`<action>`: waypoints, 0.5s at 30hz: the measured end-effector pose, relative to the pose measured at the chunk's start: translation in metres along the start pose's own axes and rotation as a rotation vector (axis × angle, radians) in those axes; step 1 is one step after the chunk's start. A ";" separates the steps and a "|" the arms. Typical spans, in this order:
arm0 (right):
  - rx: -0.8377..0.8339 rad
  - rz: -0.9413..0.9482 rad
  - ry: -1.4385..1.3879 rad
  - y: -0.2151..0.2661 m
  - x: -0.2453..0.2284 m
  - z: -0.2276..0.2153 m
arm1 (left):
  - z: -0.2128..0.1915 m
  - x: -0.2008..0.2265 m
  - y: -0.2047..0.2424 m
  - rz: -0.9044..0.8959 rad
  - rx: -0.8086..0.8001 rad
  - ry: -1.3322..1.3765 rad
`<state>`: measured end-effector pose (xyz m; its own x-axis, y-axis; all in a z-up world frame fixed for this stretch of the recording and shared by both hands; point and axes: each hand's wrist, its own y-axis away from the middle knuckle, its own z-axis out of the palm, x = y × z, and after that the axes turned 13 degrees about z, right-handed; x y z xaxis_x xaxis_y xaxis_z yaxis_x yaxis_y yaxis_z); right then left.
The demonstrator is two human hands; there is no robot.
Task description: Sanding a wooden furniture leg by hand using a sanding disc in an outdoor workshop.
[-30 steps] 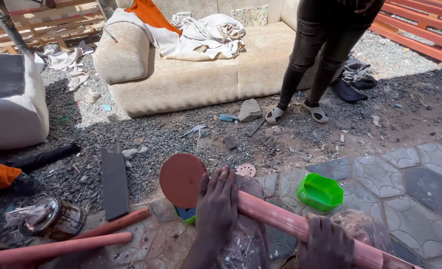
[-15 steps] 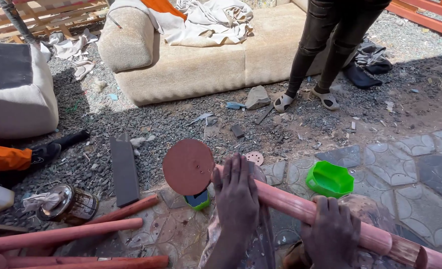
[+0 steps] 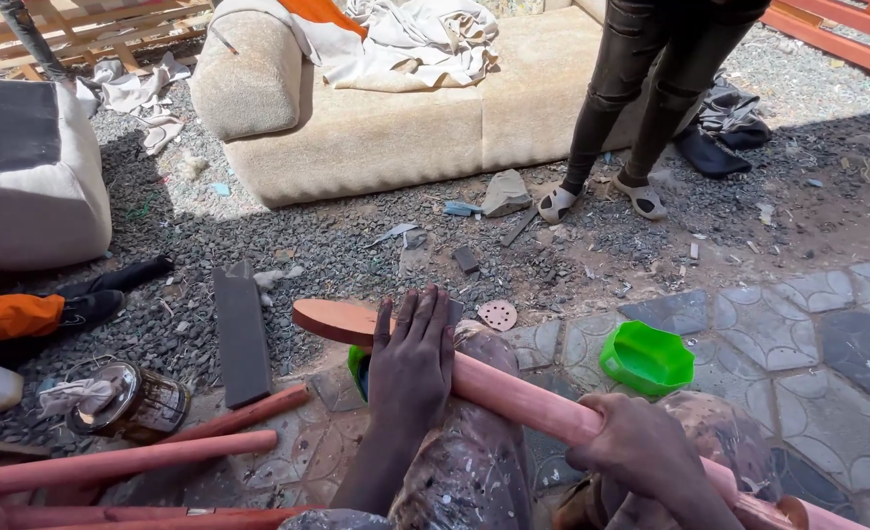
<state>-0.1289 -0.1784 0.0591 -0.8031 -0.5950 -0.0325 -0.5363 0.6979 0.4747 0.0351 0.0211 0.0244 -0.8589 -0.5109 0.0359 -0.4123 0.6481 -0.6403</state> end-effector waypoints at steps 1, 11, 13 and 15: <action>-0.084 -0.004 -0.064 -0.004 0.000 -0.006 | 0.004 0.011 0.002 -0.034 0.015 0.050; 0.010 -0.088 -0.026 -0.017 0.013 0.005 | -0.006 0.019 0.019 -0.028 -0.120 0.107; -0.012 -0.047 0.030 -0.017 0.014 -0.001 | 0.000 0.033 0.015 -0.050 -0.071 0.085; -0.031 0.000 0.081 -0.014 0.015 -0.005 | 0.003 0.071 0.011 -0.065 -0.020 0.067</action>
<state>-0.1325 -0.1988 0.0561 -0.7785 -0.6264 0.0384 -0.5270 0.6857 0.5021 -0.0301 -0.0095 0.0179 -0.8480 -0.5141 0.1285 -0.4735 0.6260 -0.6196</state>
